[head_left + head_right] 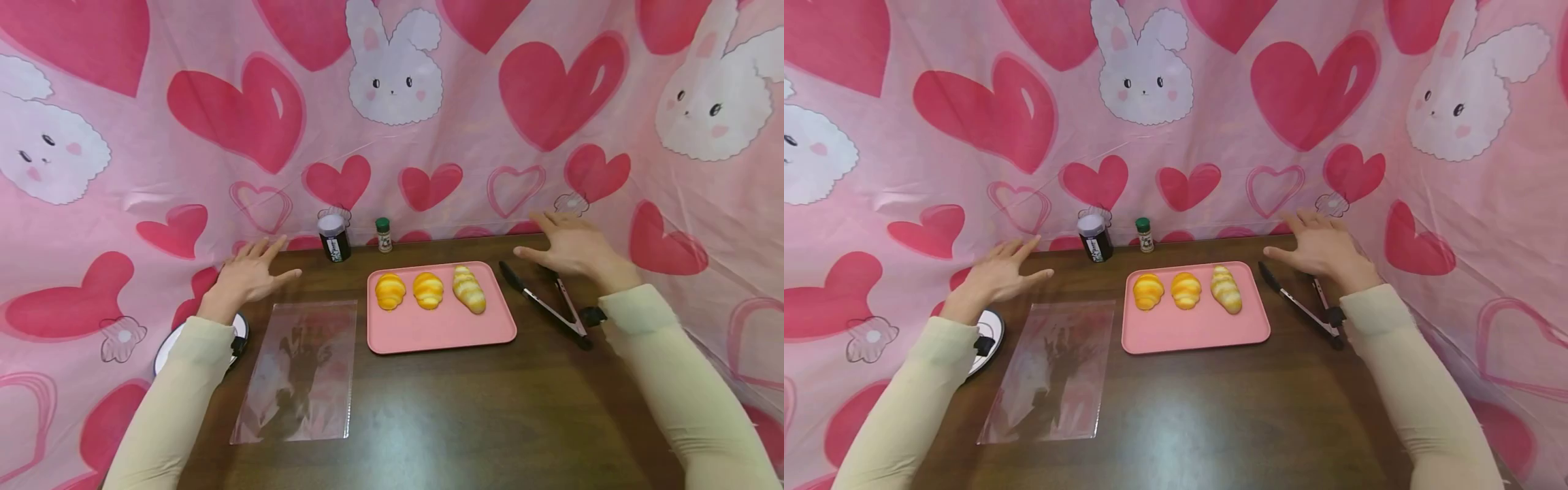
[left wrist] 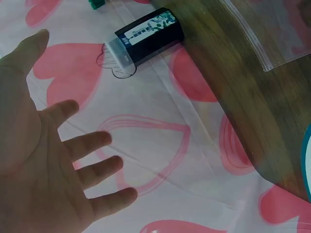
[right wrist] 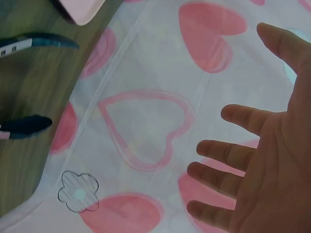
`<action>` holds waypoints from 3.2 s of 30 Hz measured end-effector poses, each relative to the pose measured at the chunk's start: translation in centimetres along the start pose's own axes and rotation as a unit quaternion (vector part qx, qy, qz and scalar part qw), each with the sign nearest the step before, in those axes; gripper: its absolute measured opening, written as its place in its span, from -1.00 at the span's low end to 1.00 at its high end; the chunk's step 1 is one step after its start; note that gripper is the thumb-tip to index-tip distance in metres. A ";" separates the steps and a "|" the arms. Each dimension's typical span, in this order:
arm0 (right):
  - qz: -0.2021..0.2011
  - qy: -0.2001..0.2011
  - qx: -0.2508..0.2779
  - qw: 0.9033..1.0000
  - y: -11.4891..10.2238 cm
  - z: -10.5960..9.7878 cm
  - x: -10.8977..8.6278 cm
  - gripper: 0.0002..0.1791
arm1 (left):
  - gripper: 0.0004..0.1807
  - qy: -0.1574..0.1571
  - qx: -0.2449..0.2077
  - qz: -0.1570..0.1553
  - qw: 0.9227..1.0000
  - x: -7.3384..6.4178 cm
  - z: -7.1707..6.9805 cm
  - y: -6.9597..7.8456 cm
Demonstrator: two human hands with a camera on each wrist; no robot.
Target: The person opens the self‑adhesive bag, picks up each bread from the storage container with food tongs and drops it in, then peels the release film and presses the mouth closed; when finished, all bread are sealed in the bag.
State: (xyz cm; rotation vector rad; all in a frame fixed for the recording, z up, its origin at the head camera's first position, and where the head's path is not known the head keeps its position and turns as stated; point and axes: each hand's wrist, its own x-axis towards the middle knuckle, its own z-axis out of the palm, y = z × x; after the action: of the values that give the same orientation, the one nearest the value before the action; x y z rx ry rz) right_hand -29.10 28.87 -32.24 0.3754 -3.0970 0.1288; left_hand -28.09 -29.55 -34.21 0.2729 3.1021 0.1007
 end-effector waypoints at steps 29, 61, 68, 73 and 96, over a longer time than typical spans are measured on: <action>-0.095 0.023 0.089 0.991 -7.6 3.4 0.3 -0.19 | -0.27 -0.035 -0.124 0.078 0.989 -2.0 2.8 -1.9; -0.151 0.019 0.155 0.976 -16.4 8.7 1.9 -0.39 | -0.45 -0.053 -0.141 0.077 0.986 -3.4 6.7 -3.0; -0.157 -0.008 0.143 0.977 -18.5 9.7 2.1 -0.35 | -0.42 -0.061 -0.144 0.073 0.985 -3.4 7.2 -3.1; -0.174 -0.015 0.144 0.974 -19.9 10.6 2.2 -0.37 | -0.46 -0.063 -0.145 0.070 0.985 -3.4 7.5 -3.1; -0.262 -0.009 0.089 0.961 -26.2 14.5 3.0 -0.42 | -0.46 -0.059 -0.120 0.089 0.987 -3.6 8.5 -2.8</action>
State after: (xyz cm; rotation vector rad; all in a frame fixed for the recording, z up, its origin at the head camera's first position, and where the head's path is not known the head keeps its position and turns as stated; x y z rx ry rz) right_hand -25.84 1.60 -44.49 1.1844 -2.8831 0.3900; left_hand -24.82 -32.42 -42.83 0.5233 2.9028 0.4401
